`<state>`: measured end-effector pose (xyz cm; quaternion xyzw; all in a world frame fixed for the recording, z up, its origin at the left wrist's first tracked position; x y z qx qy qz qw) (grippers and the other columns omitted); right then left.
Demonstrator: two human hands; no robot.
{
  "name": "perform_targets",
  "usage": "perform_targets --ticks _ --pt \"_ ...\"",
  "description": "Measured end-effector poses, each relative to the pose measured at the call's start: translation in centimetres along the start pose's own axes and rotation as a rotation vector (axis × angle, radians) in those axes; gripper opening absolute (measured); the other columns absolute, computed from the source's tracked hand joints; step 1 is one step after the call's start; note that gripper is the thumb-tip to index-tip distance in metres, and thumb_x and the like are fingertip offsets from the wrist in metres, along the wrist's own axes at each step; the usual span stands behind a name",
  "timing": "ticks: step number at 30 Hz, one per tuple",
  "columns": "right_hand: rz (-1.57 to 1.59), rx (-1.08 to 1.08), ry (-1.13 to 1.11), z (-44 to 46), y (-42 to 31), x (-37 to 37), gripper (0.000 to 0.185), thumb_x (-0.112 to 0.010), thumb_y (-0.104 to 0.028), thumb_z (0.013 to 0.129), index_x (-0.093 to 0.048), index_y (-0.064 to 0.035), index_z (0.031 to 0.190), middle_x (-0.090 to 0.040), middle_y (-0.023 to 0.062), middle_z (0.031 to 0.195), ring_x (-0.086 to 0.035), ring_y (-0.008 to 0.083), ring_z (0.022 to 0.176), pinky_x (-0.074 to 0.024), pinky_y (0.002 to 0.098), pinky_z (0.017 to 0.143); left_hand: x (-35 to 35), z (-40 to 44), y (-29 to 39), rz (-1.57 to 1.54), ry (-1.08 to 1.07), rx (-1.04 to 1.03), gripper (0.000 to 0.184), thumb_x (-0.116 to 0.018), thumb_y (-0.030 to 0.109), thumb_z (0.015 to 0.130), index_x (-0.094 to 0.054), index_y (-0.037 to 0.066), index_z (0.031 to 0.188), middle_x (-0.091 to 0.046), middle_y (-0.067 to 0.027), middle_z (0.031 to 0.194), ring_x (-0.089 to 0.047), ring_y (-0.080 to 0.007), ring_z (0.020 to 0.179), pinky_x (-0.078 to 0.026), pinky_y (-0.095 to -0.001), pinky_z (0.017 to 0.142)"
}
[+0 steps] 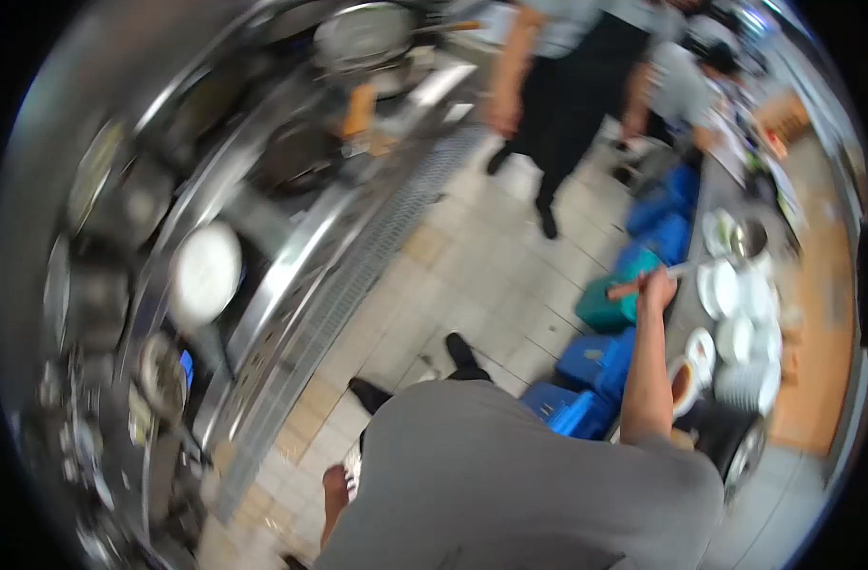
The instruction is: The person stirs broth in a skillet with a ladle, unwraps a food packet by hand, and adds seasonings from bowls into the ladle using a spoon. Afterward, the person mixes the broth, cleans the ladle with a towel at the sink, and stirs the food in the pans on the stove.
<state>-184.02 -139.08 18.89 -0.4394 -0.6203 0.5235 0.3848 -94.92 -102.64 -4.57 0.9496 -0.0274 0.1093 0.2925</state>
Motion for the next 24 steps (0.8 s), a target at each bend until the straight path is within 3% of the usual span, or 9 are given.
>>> perform_targets --ticks 3,5,6,7,9,11,15,19,24 --pt "0.327 -0.451 -0.321 -18.3 4.2 -7.2 0.016 -0.05 -0.013 0.095 -0.046 -0.0077 0.081 -0.047 0.0065 0.071 -0.05 0.0209 0.064 -0.0468 0.0375 0.061 2.1 0.7 0.4 0.304 -0.023 -0.331 0.026 -0.056 0.031 0.094 -0.063 0.008 0.102 -0.066 -0.0086 0.09 -0.067 -0.0226 0.072 -0.054 -0.0397 0.052" --pt "0.284 -0.687 -0.543 -28.6 3.4 -9.9 0.019 -0.052 -0.007 0.093 -0.048 -0.0063 0.074 -0.051 0.0051 0.07 -0.052 0.0188 0.063 -0.0474 0.0346 0.062 4.1 2.3 0.5 0.003 0.161 0.196 0.027 -0.061 0.029 0.093 -0.063 0.006 0.108 -0.067 -0.01 0.094 -0.069 -0.0228 0.075 -0.056 -0.0402 0.054" --pt "0.448 -0.955 -0.683 -31.7 2.9 -11.0 0.023 -0.05 -0.007 0.094 -0.049 -0.0059 0.071 -0.048 0.0029 0.063 -0.051 0.0173 0.059 -0.0474 0.0306 0.06 6.0 3.0 0.0 0.043 0.166 0.034 0.029 -0.063 0.029 0.092 -0.064 0.007 0.11 -0.067 -0.0096 0.094 -0.069 -0.0225 0.076 -0.056 -0.0406 0.055" --pt "0.616 -1.025 -0.796 -37.7 -1.2 -11.7 0.02 -0.051 -0.009 0.094 -0.051 -0.0042 0.075 -0.049 0.0006 0.064 -0.051 0.0143 0.057 -0.0476 0.028 0.058 8.7 4.7 -1.3 0.089 0.169 -0.133 0.03 -0.065 0.029 0.091 -0.064 0.008 0.112 -0.067 -0.0091 0.094 -0.07 -0.0222 0.077 -0.057 -0.041 0.056" --pt "0.473 -1.794 -0.934 -45.5 -5.2 -12.9 0.023 -0.051 -0.014 0.099 -0.056 0.0071 0.107 -0.055 0.0018 0.078 -0.05 0.0102 0.057 -0.0463 0.0247 0.054 14.0 7.8 -5.1 0.032 0.19 -0.381 0.032 -0.066 0.031 0.092 -0.064 0.01 0.117 -0.066 -0.008 0.094 -0.069 -0.0222 0.077 -0.056 -0.0404 0.057" --pt "0.254 -1.78 -1.208 -53.0 -6.8 -13.2 0.032 -0.05 -0.017 0.102 -0.054 0.0053 0.125 -0.054 0.002 0.08 -0.047 0.009 0.052 -0.036 0.0251 0.045 16.9 2.2 0.8 -0.329 0.4 0.11 0.031 -0.065 0.031 0.092 -0.064 0.011 0.116 -0.065 -0.006 0.093 -0.068 -0.0225 0.078 -0.055 -0.0389 0.058" --pt "-0.162 -0.832 -1.82 -64.0 -6.3 -19.9 0.034 -0.051 -0.015 0.101 -0.054 0.0016 0.13 -0.05 0.0003 0.069 -0.047 0.009 0.052 -0.0353 0.0265 0.043 21.5 -1.5 -1.2 -0.33 0.453 0.225 0.03 -0.062 0.032 0.093 -0.063 0.014 0.117 -0.064 -0.0058 0.102 -0.066 -0.0248 0.09 -0.054 -0.0429 0.072" --pt "-0.631 0.9 -1.676 -70.6 0.1 -31.5 0.043 -0.06 -0.015 0.093 -0.052 0.0001 0.131 -0.07 0.0192 0.089 -0.07 0.038 0.078 -0.0552 0.0467 0.068 22.4 -3.5 -6.9 -0.373 0.471 0.297 0.03 -0.062 0.031 0.091 -0.062 0.011 0.113 -0.064 -0.0077 0.105 -0.066 -0.0247 0.088 -0.054 -0.0442 0.068" --pt "-0.993 1.108 -1.532 -71.9 5.4 -40.7 0.049 -0.062 -0.017 0.088 -0.05 -0.0011 0.133 -0.069 0.0262 0.098 -0.066 0.0459 0.093 -0.0532 0.0538 0.083 18.0 -6.0 -12.4 -0.403 0.481 0.255 0.03 -0.056 0.029 0.093 -0.058 0.009 0.117 -0.062 -0.0086 0.107 -0.066 -0.0252 0.087 -0.054 -0.0445 0.067"
Point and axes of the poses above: each hand's wrist, its own z-axis towards the middle knuckle, its own x-axis out of the back of the hand, y = z × x, the point moved 3 cm from there along z, towards the middle knuckle
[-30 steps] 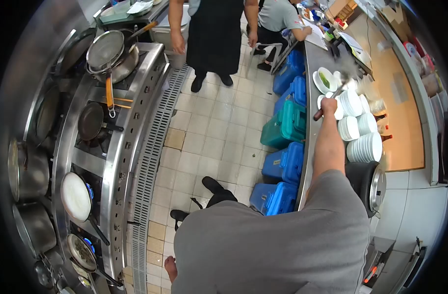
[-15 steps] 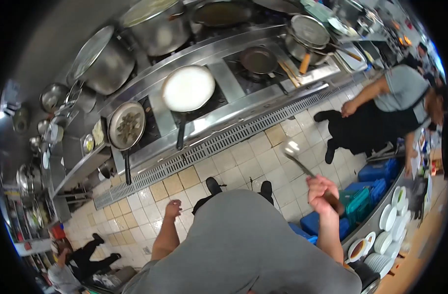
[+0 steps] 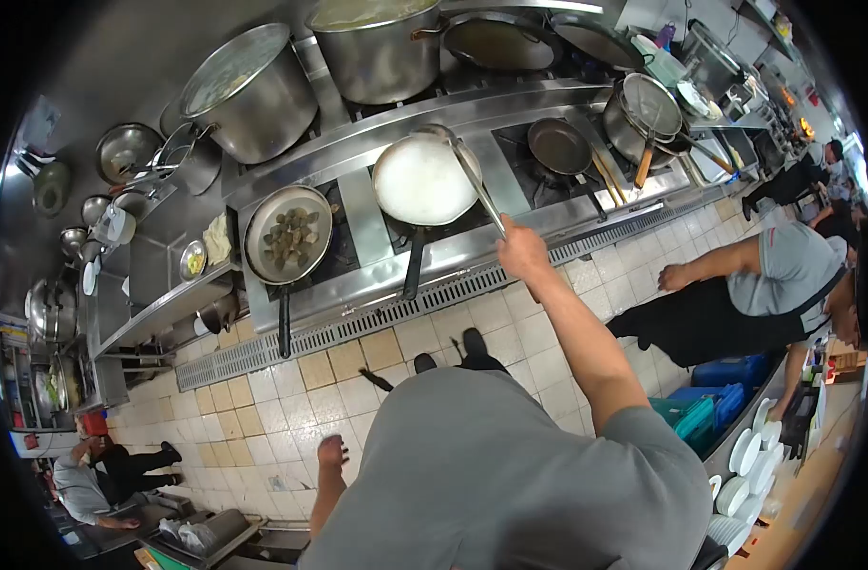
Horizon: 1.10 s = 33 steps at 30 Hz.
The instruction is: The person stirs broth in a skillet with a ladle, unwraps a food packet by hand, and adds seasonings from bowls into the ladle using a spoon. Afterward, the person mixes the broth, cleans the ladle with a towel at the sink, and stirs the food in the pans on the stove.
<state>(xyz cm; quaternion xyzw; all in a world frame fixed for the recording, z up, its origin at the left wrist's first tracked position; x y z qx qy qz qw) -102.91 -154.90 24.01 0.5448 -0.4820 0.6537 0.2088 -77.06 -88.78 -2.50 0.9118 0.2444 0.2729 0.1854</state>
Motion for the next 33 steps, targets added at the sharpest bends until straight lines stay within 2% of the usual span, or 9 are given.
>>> perform_targets --ticks 3,5,7,9,10,12,17,24,33 --pt "0.035 -0.016 -0.066 2.4 1.6 -1.4 0.049 -0.063 -0.018 0.087 -0.052 0.0011 0.131 -0.069 0.0266 0.098 -0.066 0.0456 0.096 -0.0534 0.0543 0.083 -2.3 -2.5 -2.8 0.061 -0.008 -0.045 0.025 -0.056 0.029 0.093 -0.061 0.008 0.104 -0.065 -0.0108 0.098 -0.066 -0.0301 0.084 -0.054 -0.0468 0.068" --pt "0.107 0.158 0.066 2.9 3.3 -3.2 0.042 -0.064 -0.02 0.087 -0.059 0.0029 0.122 -0.07 0.024 0.091 -0.07 0.0376 0.087 -0.0557 0.0487 0.077 -3.6 0.0 -8.0 0.417 -0.007 -0.47 0.023 -0.058 0.029 0.091 -0.063 0.007 0.096 -0.067 -0.013 0.092 -0.067 -0.0334 0.085 -0.054 -0.0482 0.07" --pt "0.597 -0.138 -0.414 1.8 1.2 -2.4 0.031 -0.063 -0.019 0.091 -0.063 0.0002 0.115 -0.068 0.0116 0.082 -0.067 0.0203 0.066 -0.0515 0.0362 0.056 -5.5 0.3 -9.2 0.578 0.057 -0.671 0.023 -0.059 0.029 0.09 -0.064 0.007 0.092 -0.068 -0.0141 0.089 -0.067 -0.035 0.086 -0.054 -0.0489 0.071" --pt "0.886 -0.248 -0.524 0.9 0.4 -2.0 0.028 -0.064 -0.02 0.092 -0.063 -0.0015 0.112 -0.062 0.0059 0.078 -0.06 0.0142 0.06 -0.0454 0.0315 0.051 -8.0 0.0 -9.0 0.879 0.045 -0.682 0.02 -0.06 0.026 0.09 -0.064 0.007 0.093 -0.068 -0.0134 0.088 -0.067 -0.0344 0.085 -0.054 -0.0486 0.071" --pt "1.17 -0.385 -0.626 0.8 0.2 -2.2 0.025 -0.066 -0.021 0.092 -0.063 -0.0033 0.109 -0.057 0.0002 0.073 -0.052 0.008 0.054 -0.0392 0.0268 0.046 -9.0 -0.7 -9.6 1.031 0.033 -0.672 0.019 -0.06 0.025 0.09 -0.065 0.007 0.093 -0.068 -0.0131 0.087 -0.067 -0.0342 0.084 -0.054 -0.0484 0.071" --pt "1.281 -0.431 -0.696 1.6 0.8 -2.0 0.025 -0.065 -0.021 0.093 -0.062 -0.0039 0.111 -0.055 -0.0011 0.073 -0.049 0.0076 0.053 -0.0362 0.0259 0.045 -9.9 -8.2 -1.2 -0.271 0.027 0.092 0.023 -0.058 0.025 0.093 -0.064 0.009 0.108 -0.066 -0.0086 0.093 -0.066 -0.0272 0.083 -0.053 -0.0428 0.066" --pt "1.448 -0.54 -0.795 0.4 -0.2 3.3 0.029 -0.062 -0.02 0.096 -0.058 -0.0006 0.118 -0.053 -0.0029 0.077 -0.042 0.0054 0.052 -0.03 0.0227 0.046 -10.9 -6.2 1.4 -0.01 0.033 -0.081 0.032 -0.057 0.028 0.097 -0.06 0.008 0.122 -0.065 -0.0066 0.106 -0.065 -0.022 0.087 -0.052 -0.0369 0.065" --pt "1.419 -0.445 -0.834 0.0 1.5 4.3 0.031 -0.062 -0.016 0.094 -0.059 -0.0019 0.121 -0.054 0.0 0.077 -0.045 0.0088 0.053 -0.034 0.0255 0.051 -8.8 -3.4 3.6 -0.283 0.114 0.27 0.024 -0.056 0.025 0.099 -0.063 0.011 0.116 -0.066 -0.0044 0.095 -0.066 -0.019 0.073 -0.052 -0.0323 0.051" --pt "1.321 -0.286 -0.654 -0.5 1.7 4.1 0.028 -0.062 -0.012 0.093 -0.06 -0.0005 0.118 -0.054 0.0007 0.075 -0.046 0.0092 0.051 -0.0347 0.0235 0.047 -7.9 -1.6 11.1 -0.114 0.077 0.164 0.04 -0.057 0.032 0.097 -0.057 0.011 0.13 -0.064 -0.0085 0.117 -0.066 -0.0226 0.094 -0.052 -0.0394 0.072"
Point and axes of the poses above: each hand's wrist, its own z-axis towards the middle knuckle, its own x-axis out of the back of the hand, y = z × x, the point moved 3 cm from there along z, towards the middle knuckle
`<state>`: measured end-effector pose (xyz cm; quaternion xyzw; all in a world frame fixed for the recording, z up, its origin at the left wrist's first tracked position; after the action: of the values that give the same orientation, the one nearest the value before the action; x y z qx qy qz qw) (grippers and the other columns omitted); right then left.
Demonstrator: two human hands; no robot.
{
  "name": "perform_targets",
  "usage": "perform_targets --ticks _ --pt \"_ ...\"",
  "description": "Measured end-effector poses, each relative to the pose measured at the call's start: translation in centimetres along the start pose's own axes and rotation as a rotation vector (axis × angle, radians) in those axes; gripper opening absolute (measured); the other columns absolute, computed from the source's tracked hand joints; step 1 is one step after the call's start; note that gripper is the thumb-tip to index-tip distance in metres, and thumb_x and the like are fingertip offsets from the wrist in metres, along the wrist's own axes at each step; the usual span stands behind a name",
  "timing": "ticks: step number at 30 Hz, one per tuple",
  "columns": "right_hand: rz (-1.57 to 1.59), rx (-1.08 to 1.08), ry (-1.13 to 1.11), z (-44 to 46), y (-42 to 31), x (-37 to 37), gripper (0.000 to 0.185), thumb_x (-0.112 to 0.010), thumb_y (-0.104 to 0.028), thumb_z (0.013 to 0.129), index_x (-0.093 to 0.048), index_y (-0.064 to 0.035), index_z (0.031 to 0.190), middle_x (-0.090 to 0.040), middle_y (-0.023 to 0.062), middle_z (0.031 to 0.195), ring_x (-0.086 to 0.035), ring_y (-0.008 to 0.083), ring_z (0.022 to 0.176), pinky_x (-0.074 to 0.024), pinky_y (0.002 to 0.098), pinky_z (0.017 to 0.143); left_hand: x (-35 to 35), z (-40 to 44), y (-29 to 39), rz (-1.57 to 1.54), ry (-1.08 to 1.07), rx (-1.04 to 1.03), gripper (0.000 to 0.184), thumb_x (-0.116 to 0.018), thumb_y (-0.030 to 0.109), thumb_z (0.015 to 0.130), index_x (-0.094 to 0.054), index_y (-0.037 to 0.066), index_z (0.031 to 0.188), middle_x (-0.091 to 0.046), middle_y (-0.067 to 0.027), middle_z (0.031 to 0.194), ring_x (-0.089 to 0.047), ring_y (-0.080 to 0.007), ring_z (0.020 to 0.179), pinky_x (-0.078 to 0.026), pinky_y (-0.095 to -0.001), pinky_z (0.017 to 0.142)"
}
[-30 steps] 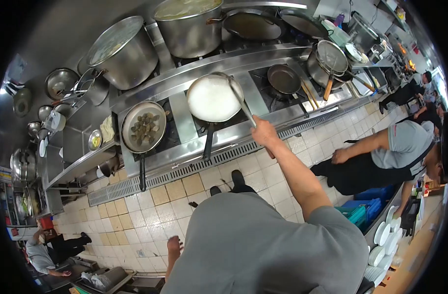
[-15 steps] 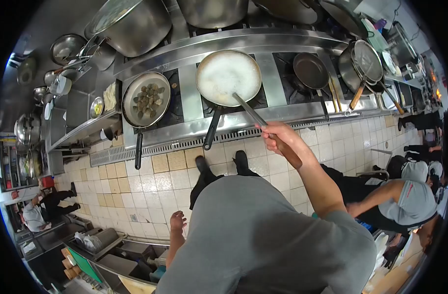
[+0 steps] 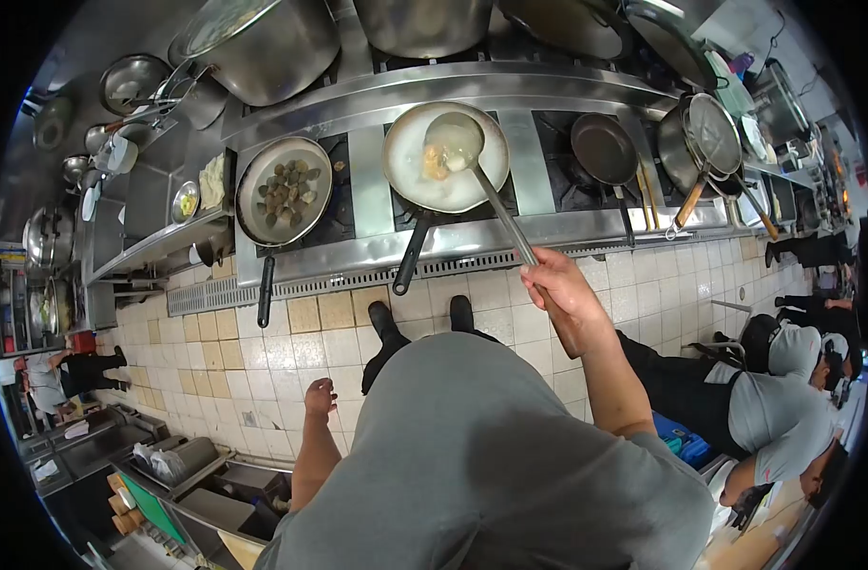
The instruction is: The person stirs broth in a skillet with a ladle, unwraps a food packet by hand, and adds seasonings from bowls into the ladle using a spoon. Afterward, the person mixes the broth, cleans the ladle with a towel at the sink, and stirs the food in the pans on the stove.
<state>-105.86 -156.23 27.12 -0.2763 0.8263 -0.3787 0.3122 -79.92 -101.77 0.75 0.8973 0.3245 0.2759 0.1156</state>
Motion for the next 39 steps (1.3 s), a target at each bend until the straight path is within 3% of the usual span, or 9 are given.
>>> perform_targets --ticks 2,4,15,18,20,23,26,30,39 --pt "-0.002 0.037 0.033 0.0 0.0 0.1 0.025 -0.062 -0.009 0.092 -0.061 -0.0004 0.115 -0.053 -0.0002 0.073 -0.047 0.0088 0.051 -0.0369 0.0232 0.047 -0.3 0.2 1.0 0.001 -0.001 -0.008 0.037 -0.057 0.031 0.097 -0.058 0.011 0.128 -0.065 -0.008 0.116 -0.066 -0.0222 0.095 -0.053 -0.0388 0.072" --pt "-0.057 0.085 0.025 0.4 0.5 0.8 0.026 -0.061 -0.008 0.093 -0.06 -0.0001 0.117 -0.054 0.0003 0.074 -0.046 0.0083 0.05 -0.0367 0.0229 0.046 -0.5 0.8 1.3 -0.002 0.027 -0.024 0.03 -0.06 0.029 0.096 -0.063 0.012 0.12 -0.066 -0.0022 0.096 -0.067 -0.0174 0.079 -0.052 -0.0343 0.059" --pt "-0.384 0.25 0.214 -1.7 -3.0 0.3 0.044 -0.061 -0.001 0.092 -0.054 -0.0016 0.136 -0.054 -0.0006 0.075 -0.052 0.0078 0.061 -0.0473 0.0261 0.054 -1.8 1.1 2.2 0.005 0.01 -0.068 0.031 -0.062 0.029 0.095 -0.064 0.009 0.119 -0.067 -0.0039 0.097 -0.067 -0.0186 0.081 -0.051 -0.0342 0.059" --pt "-0.683 0.348 0.302 -0.6 -3.0 1.5 0.052 -0.063 -0.003 0.089 -0.051 -0.0028 0.14 -0.065 0.007 0.084 -0.065 0.0188 0.073 -0.0531 0.0336 0.066 -1.7 1.1 2.0 -0.003 0.024 -0.068 0.032 -0.063 0.029 0.095 -0.064 0.009 0.12 -0.067 -0.0049 0.097 -0.067 -0.0187 0.079 -0.05 -0.0343 0.058" --pt "-0.993 0.556 0.405 1.3 -2.0 2.5 0.058 -0.065 -0.008 0.087 -0.049 -0.0035 0.142 -0.07 0.0174 0.098 -0.069 0.0338 0.089 -0.0541 0.0438 0.079 -1.6 0.9 1.5 -0.014 0.039 -0.066 0.032 -0.063 0.028 0.095 -0.064 0.009 0.12 -0.068 -0.0054 0.096 -0.066 -0.0187 0.078 -0.05 -0.0343 0.058" --pt "-1.325 0.35 0.48 4.7 -0.3 3.1 0.061 -0.066 -0.015 0.087 -0.046 -0.0042 0.144 -0.069 0.0216 0.107 -0.067 0.0399 0.096 -0.0535 0.0497 0.083 -1.5 0.0 0.7 -0.013 0.024 -0.06 0.035 -0.066 0.027 0.094 -0.063 0.006 0.122 -0.069 -0.0075 0.097 -0.065 -0.0188 0.075 -0.05 -0.0344 0.055" --pt "-1.44 0.279 0.495 8.3 2.4 3.5 0.063 -0.067 -0.02 0.087 -0.045 -0.0058 0.144 -0.069 0.0199 0.109 -0.068 0.0373 0.096 -0.0542 0.05 0.084 -1.2 -0.9 -0.4 0.051 0.019 -0.052 0.037 -0.066 0.027 0.093 -0.062 0.005 0.122 -0.069 -0.0088 0.098 -0.065 -0.0184 0.076 -0.05 -0.0327 0.054" --pt "-1.383 0.371 0.485 9.3 4.6 3.3 0.061 -0.067 -0.022 0.087 -0.046 -0.0114 0.144 -0.069 0.0181 0.109 -0.069 0.0373 0.096 -0.055 0.0493 0.083 -1.0 -3.9 -1.9 -0.082 0.113 -0.09 0.039 -0.066 0.026 0.093 -0.06 0.003 0.125 -0.069 -0.0099 0.1 -0.066 -0.0187 0.078 -0.05 -0.0305 0.054" --pt "-1.501 0.227 0.429 8.1 4.0 4.2 0.056 -0.068 -0.027 0.086 -0.052 -0.017 0.138 -0.07 0.0195 0.108 -0.069 0.0387 0.098 -0.0539 0.0512 0.085 -2.8 -7.8 -12.3 -0.188 0.109 -0.047 0.038 -0.067 0.026 0.093 -0.062 0.002 0.122 -0.067 -0.0071 0.085 -0.064 -0.0156 0.07 -0.048 -0.0283 0.049"
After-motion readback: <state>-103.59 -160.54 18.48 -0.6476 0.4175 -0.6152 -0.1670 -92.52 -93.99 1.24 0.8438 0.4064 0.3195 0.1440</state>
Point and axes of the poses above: each hand's wrist, its own z-axis towards the middle knuckle, its own x-axis out of the back of the hand, y = z × x, the point moved 3 cm from there along z, towards the middle knuckle
